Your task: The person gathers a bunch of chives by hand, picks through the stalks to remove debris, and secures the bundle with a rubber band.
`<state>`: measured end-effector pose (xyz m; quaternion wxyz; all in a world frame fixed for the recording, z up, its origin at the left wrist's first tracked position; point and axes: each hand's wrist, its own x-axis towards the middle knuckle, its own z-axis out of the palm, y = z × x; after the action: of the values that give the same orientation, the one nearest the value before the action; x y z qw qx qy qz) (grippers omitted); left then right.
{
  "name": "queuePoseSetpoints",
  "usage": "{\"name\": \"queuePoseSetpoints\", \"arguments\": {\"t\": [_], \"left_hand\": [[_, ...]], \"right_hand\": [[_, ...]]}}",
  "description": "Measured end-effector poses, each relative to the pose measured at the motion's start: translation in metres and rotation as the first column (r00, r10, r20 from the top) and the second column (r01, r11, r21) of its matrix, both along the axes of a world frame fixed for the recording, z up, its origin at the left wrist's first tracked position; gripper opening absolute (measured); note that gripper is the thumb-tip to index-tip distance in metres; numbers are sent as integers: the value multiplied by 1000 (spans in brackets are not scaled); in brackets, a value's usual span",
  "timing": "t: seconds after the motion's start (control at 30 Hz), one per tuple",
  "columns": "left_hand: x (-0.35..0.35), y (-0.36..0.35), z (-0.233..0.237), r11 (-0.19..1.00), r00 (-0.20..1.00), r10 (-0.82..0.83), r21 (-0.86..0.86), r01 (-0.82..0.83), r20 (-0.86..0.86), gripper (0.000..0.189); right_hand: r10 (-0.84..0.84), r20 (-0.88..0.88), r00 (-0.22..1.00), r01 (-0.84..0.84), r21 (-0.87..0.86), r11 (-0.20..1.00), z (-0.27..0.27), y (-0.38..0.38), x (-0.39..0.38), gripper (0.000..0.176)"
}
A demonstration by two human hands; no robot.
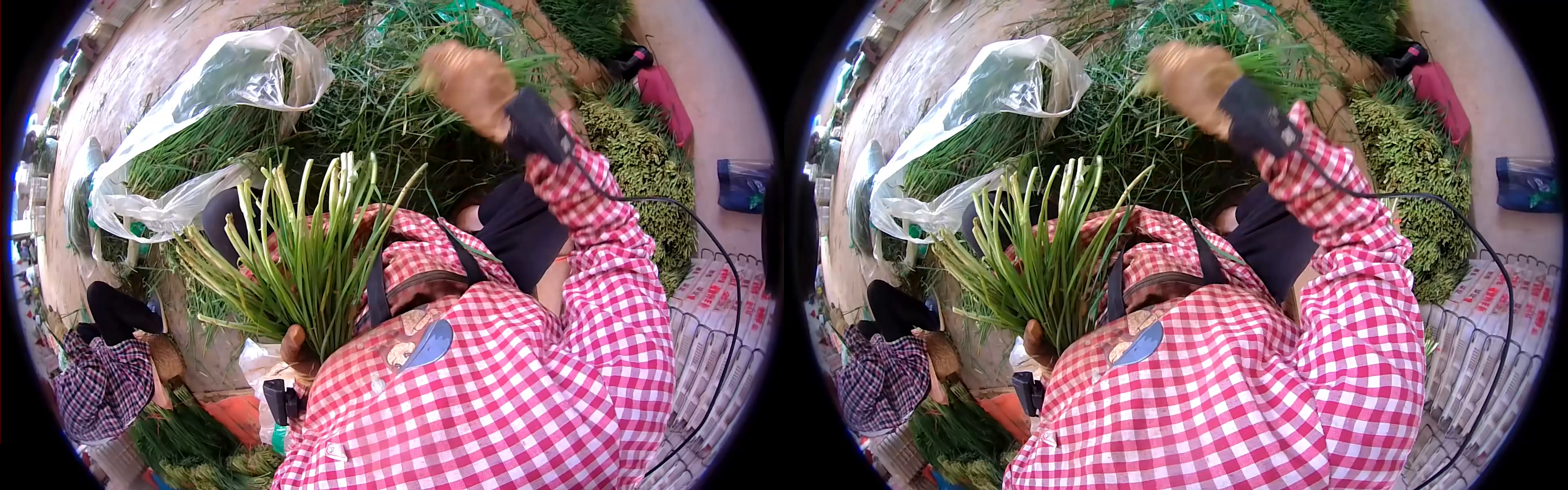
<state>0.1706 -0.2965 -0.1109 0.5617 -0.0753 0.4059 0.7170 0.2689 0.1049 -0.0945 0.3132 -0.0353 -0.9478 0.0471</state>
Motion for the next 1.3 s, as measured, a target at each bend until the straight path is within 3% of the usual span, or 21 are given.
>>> {"name": "queuePoseSetpoints", "arguments": {"t": [0.03,0.07,0.1,0.13,0.2,0.3,0.4,0.43,0.47,0.5,0.53,0.6,0.67,0.77,0.83,0.87,0.93,1.0,1.1,1.2,1.3], "left_hand": [[0,2,0,1000,1000,-2,3,2,2,62],[0,1,-2,1000,1000,-2,0,2,1,62],[0,1,-2,1000,1000,-6,5,6,3,62],[0,1,-2,1000,1000,-6,8,6,6,62],[2,0,-1,1000,1000,-4,13,3,14,62],[4,2,2,999,999,11,33,-13,47,62],[4,4,5,997,996,43,58,-47,72,62],[4,4,6,995,995,57,73,-63,88,62],[4,4,7,993,993,66,86,-75,97,62],[4,4,7,992,993,73,98,-82,98,62],[4,4,8,990,991,78,111,-90,105,62],[5,11,14,983,988,93,147,-111,122,62],[6,18,21,975,985,112,176,-134,132,62],[1,22,22,961,981,151,212,-175,125,62],[-6,11,6,968,986,147,195,-160,83,67],[-9,7,0,980,993,109,159,-116,54,72],[-5,20,11,985,989,142,90,-145,37,71],[-5,26,16,989,994,109,95,-111,26,72],[-6,18,4,988,995,56,138,-67,81,73],[-7,16,4,987,992,8,156,-28,127,70],[-8,21,6,975,988,-34,221,0,151,69]], "right_hand": [[-288,234,929,232,239,943,-4,19,0,38],[-382,320,867,396,22,918,11,13,-6,46],[-470,400,787,566,-162,809,25,7,-11,55],[-170,565,808,502,-508,700,34,0,-19,61],[254,462,850,320,-835,448,47,-42,-18,52],[518,485,705,323,-869,375,35,-76,-37,31],[175,311,934,164,-811,561,16,-79,-42,34],[91,274,958,137,-708,693,8,-69,-43,36],[-50,279,959,209,-576,790,11,-63,-41,33],[-187,410,893,348,-363,864,19,-54,-40,30],[-305,489,817,491,-315,812,28,-54,-39,27],[-336,187,923,351,-53,935,-12,-17,-31,21],[-354,316,880,438,-257,861,-7,-17,-25,17],[-313,488,815,556,-503,662,13,-28,-22,19],[-155,324,933,305,-486,819,7,-45,-23,25],[36,133,991,7,-315,949,-3,-66,-22,29],[287,16,958,-259,-389,884,10,-112,-24,33],[393,124,911,-262,-562,785,10,-144,-22,35],[347,137,928,-265,-411,872,16,-158,-25,38],[263,110,958,-195,-422,886,14,-167,-27,38],[395,169,903,-276,-477,834,9,-166,-26,26]]}}
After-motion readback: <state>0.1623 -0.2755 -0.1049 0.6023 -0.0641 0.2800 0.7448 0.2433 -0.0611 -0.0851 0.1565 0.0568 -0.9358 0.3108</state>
